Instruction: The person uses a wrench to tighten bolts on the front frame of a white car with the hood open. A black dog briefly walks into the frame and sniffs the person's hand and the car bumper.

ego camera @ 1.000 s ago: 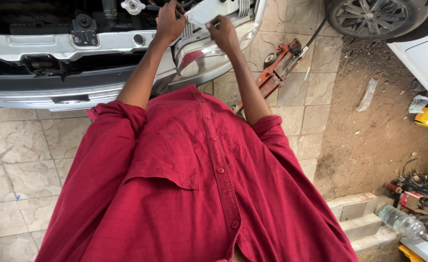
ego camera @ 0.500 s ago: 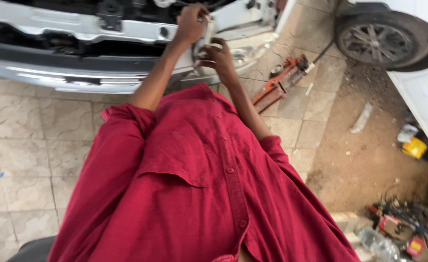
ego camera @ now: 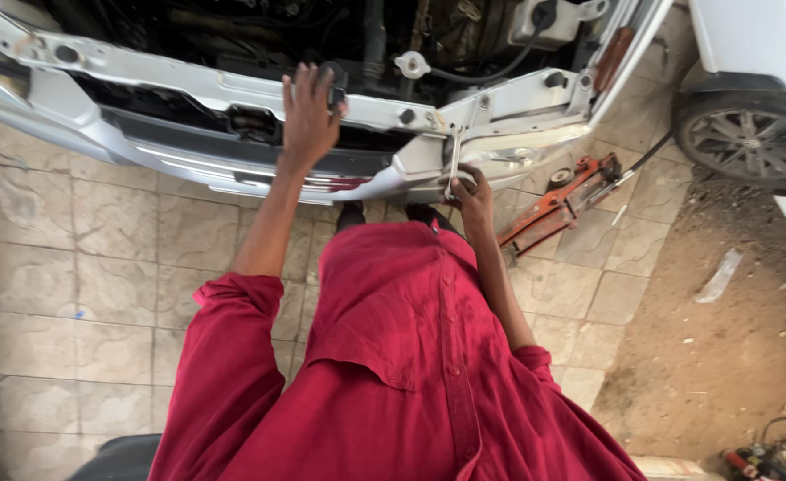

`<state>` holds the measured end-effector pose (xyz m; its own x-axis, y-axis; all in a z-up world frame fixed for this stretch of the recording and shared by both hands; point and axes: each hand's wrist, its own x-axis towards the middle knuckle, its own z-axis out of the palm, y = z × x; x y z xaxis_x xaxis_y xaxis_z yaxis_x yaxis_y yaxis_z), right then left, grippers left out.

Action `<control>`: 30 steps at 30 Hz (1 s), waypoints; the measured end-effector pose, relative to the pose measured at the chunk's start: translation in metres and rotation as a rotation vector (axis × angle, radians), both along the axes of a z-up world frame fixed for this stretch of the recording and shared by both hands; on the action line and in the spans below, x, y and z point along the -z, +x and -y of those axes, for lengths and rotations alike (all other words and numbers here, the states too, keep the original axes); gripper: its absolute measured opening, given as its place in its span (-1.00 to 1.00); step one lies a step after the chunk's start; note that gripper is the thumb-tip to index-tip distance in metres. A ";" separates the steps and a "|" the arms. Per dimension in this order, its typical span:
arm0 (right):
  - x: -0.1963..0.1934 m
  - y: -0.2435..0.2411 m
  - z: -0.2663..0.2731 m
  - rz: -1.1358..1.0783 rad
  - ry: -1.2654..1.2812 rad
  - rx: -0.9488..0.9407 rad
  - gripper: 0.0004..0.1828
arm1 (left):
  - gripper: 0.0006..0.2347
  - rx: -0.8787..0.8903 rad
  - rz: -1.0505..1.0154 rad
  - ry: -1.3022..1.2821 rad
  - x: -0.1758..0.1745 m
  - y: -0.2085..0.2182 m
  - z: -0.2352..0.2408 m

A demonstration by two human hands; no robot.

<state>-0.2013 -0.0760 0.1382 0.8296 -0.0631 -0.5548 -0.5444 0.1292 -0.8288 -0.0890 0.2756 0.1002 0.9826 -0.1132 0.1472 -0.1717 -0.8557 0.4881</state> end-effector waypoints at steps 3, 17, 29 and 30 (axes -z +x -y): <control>0.005 -0.023 -0.013 0.007 -0.029 0.002 -0.58 | -0.47 0.062 -0.073 0.009 0.005 -0.012 -0.001; 0.005 -0.070 -0.034 0.154 0.131 0.024 -0.68 | -0.49 0.045 -0.055 -0.107 0.025 -0.017 -0.006; 0.056 -0.108 -0.079 -0.038 0.162 0.203 -0.81 | -0.51 -0.153 -0.011 -0.565 -0.005 -0.179 -0.112; 0.064 -0.112 -0.086 -0.073 0.228 0.226 -0.84 | -0.54 -0.227 -0.093 -0.643 0.000 -0.195 -0.129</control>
<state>-0.3133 0.0097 0.0737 0.7665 -0.1089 -0.6330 -0.5373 0.4313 -0.7248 -0.2841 0.4050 0.1002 0.9835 0.1784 0.0300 0.0447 -0.4006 0.9151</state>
